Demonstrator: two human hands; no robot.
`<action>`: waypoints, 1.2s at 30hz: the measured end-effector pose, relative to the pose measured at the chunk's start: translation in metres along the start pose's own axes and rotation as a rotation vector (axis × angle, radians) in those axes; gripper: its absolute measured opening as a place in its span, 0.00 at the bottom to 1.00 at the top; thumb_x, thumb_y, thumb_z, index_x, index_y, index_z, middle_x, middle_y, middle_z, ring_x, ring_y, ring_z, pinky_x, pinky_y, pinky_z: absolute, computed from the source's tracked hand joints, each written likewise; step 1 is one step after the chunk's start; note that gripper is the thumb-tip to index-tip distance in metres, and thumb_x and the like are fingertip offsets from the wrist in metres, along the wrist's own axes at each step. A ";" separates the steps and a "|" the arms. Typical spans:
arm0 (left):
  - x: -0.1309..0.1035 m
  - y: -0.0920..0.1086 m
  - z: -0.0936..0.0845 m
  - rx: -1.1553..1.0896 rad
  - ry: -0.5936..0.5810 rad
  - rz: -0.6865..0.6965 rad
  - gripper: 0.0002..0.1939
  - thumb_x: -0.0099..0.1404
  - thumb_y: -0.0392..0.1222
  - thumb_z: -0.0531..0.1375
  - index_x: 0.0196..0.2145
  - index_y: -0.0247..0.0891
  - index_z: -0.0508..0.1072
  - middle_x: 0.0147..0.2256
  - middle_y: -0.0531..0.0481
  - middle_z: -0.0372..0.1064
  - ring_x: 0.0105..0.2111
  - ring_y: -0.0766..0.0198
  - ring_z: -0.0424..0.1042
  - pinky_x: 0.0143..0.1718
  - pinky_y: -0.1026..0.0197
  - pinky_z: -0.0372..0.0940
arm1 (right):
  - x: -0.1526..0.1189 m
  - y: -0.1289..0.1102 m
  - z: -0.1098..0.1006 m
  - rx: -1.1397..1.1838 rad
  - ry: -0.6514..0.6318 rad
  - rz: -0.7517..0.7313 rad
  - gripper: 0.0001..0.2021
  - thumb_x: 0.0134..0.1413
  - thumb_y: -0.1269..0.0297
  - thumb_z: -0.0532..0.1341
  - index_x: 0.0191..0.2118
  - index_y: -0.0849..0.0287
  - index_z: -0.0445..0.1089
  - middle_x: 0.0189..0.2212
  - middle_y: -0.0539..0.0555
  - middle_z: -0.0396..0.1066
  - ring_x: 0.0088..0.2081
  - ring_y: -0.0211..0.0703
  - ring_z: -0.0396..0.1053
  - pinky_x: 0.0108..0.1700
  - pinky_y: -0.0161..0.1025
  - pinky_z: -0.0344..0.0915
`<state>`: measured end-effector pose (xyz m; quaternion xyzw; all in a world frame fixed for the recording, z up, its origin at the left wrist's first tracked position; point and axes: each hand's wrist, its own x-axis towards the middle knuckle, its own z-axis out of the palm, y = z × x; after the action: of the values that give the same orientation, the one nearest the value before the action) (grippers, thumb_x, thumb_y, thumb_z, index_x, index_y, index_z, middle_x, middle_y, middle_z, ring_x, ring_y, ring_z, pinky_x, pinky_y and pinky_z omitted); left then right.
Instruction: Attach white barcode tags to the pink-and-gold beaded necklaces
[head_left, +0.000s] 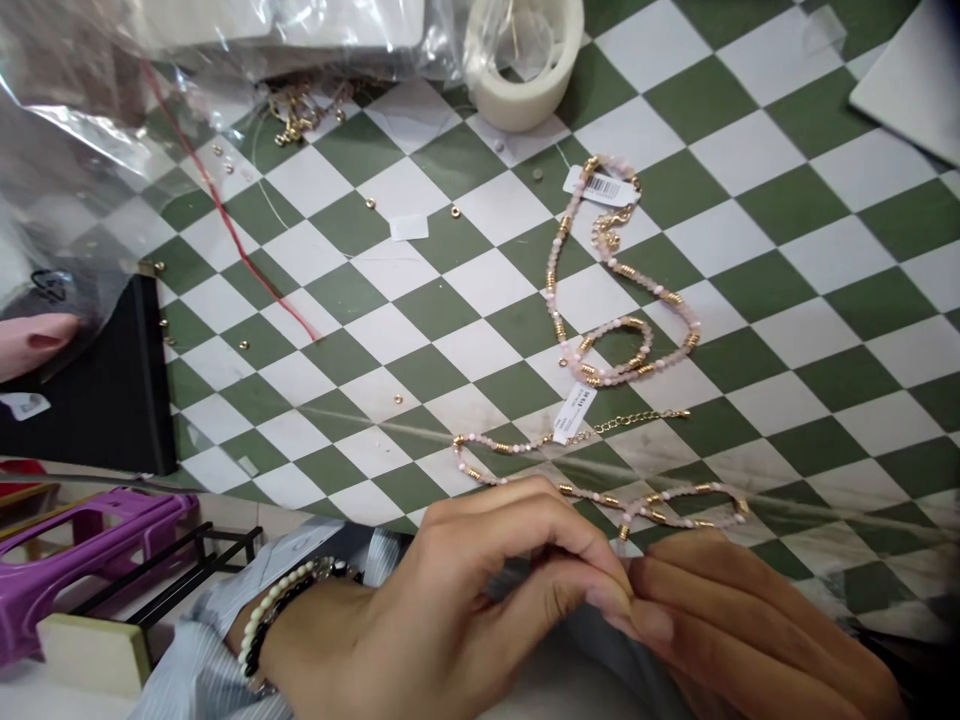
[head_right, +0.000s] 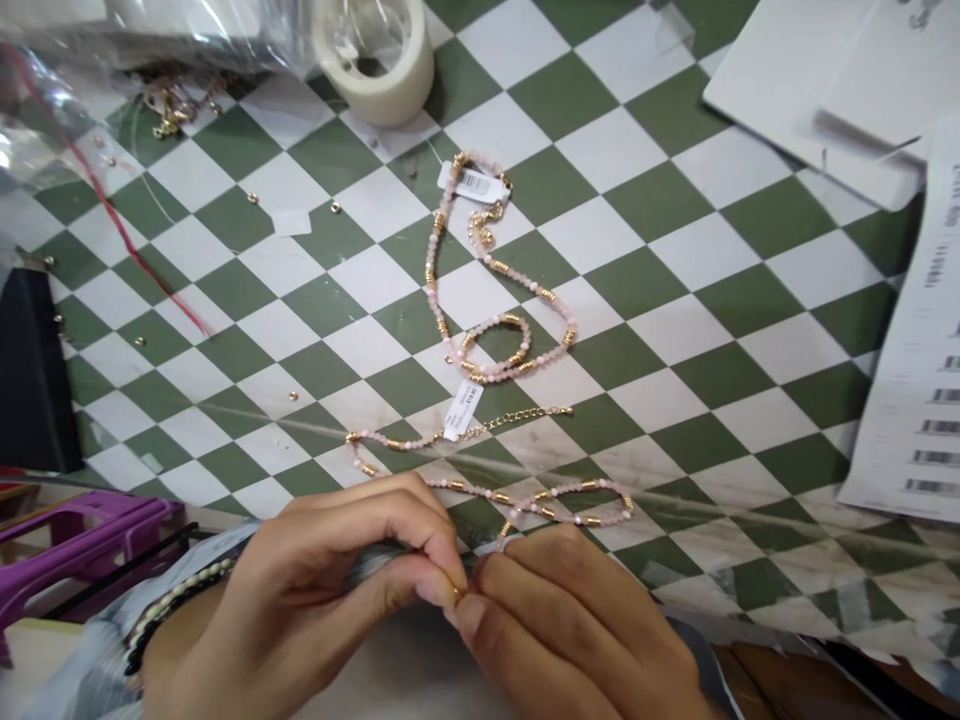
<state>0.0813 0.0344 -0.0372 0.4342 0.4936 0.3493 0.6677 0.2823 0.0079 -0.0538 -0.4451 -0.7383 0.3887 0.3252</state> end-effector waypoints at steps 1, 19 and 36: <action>0.000 0.000 0.001 0.001 0.001 0.005 0.05 0.68 0.31 0.61 0.35 0.33 0.76 0.31 0.48 0.75 0.32 0.68 0.73 0.36 0.69 0.70 | -0.001 0.001 0.000 -0.014 0.006 -0.009 0.21 0.54 0.83 0.59 0.51 0.56 0.73 0.36 0.53 0.78 0.42 0.47 0.77 0.42 0.47 0.78; -0.005 -0.023 -0.021 1.308 0.217 0.591 0.13 0.70 0.33 0.59 0.51 0.35 0.77 0.35 0.47 0.74 0.37 0.58 0.70 0.38 0.59 0.56 | 0.010 0.005 0.004 -0.122 0.003 -0.018 0.19 0.54 0.85 0.60 0.47 0.56 0.72 0.35 0.52 0.78 0.42 0.44 0.77 0.47 0.45 0.76; 0.025 -0.014 0.002 1.193 0.416 0.343 0.10 0.71 0.45 0.60 0.38 0.36 0.74 0.34 0.49 0.73 0.33 0.60 0.67 0.36 0.55 0.53 | 0.068 0.014 0.005 -0.321 -0.116 0.082 0.04 0.66 0.71 0.57 0.38 0.57 0.68 0.32 0.49 0.73 0.32 0.34 0.70 0.36 0.30 0.67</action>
<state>0.0904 0.0506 -0.0585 0.7259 0.6454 0.1938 0.1377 0.2575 0.0727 -0.0596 -0.4981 -0.7896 0.3037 0.1905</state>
